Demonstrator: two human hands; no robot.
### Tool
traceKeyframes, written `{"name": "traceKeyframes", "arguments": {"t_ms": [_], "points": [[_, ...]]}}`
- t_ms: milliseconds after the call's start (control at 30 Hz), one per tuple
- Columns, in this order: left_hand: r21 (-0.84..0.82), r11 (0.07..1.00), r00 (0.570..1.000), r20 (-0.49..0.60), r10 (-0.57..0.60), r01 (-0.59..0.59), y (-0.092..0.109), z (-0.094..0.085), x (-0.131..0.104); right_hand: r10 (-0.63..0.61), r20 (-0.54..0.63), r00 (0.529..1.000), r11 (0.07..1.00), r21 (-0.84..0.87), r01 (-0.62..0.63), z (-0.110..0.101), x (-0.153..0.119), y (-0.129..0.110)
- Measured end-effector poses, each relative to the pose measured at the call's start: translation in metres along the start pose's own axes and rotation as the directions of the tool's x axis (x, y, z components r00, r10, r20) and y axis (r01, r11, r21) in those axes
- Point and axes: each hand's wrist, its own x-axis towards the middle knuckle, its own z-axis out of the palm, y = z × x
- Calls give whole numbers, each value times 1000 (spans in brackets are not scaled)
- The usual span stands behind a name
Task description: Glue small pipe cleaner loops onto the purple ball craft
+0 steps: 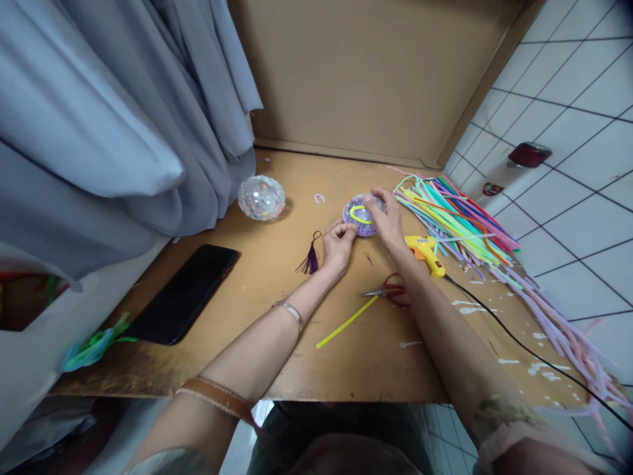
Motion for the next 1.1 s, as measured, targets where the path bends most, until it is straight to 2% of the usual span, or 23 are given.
{"name": "traceKeyframes", "arguments": {"t_ms": [533,1100], "points": [[-15,999,999,12,34,-34,-3,-1,1,-8,-5,1000,1000,-17,8,1,0,1],[-16,998,998,-7,-58,58,2,1,-1,4,-4,1000,1000,-21,-5,0,0,-1]]}}
